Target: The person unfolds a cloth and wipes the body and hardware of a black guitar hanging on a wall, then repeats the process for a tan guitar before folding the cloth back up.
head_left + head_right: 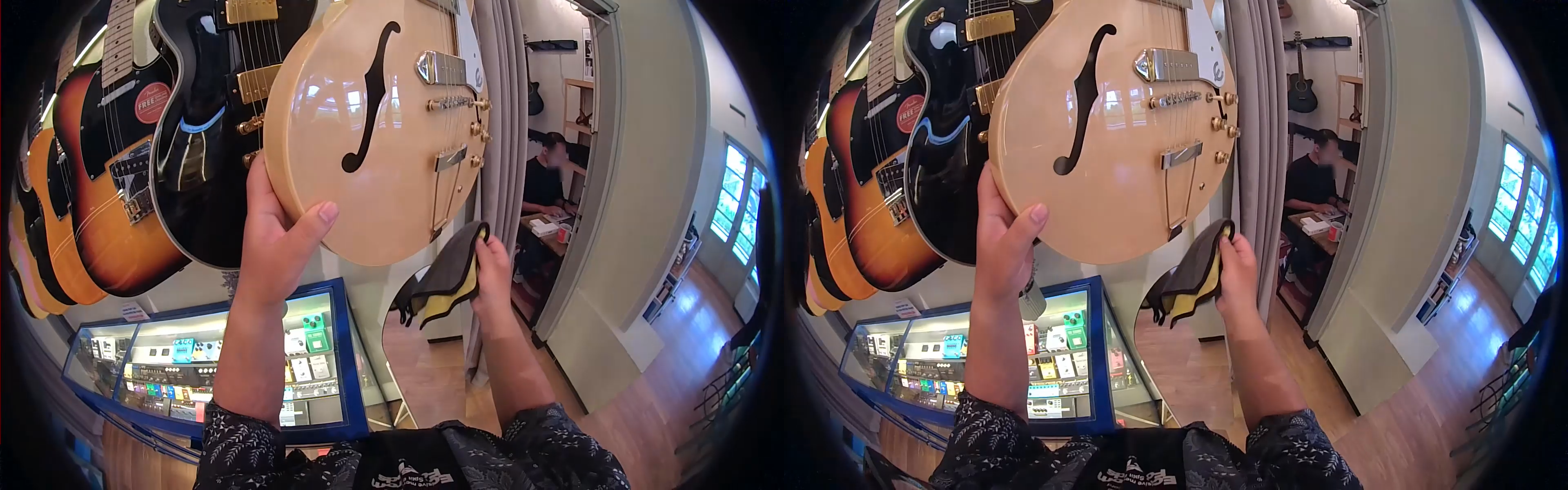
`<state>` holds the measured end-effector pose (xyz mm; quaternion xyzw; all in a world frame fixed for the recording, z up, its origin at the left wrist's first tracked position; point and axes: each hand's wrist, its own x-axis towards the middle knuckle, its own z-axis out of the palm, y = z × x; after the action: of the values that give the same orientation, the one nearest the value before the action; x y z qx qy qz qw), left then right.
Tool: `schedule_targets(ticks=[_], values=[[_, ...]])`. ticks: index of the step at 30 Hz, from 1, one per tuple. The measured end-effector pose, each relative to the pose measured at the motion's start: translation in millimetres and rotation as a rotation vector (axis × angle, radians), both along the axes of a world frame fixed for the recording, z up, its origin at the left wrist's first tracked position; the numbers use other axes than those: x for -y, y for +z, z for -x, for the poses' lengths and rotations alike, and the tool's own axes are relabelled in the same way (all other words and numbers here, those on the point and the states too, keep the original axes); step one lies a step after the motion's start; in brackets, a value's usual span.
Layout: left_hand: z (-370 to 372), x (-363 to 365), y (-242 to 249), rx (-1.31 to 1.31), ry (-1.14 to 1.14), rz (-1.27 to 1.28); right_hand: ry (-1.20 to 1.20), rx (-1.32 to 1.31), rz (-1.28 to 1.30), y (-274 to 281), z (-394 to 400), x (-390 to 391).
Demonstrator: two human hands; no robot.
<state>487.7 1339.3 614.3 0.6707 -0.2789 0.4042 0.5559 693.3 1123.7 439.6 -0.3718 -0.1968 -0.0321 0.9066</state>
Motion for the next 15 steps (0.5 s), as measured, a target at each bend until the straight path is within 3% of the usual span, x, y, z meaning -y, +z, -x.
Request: schedule_targets(ticks=[7, 15], values=[[-2.1, 2.5, -0.6, 0.014, -0.018, 0.030, -0.040, 0.139, 0.031, 39.3, 21.9, 13.7], [-6.8, 27.9, -43.9, 0.086, 0.117, 0.037, -0.031, 0.045, 0.197, -26.0, 42.1, 25.9]])
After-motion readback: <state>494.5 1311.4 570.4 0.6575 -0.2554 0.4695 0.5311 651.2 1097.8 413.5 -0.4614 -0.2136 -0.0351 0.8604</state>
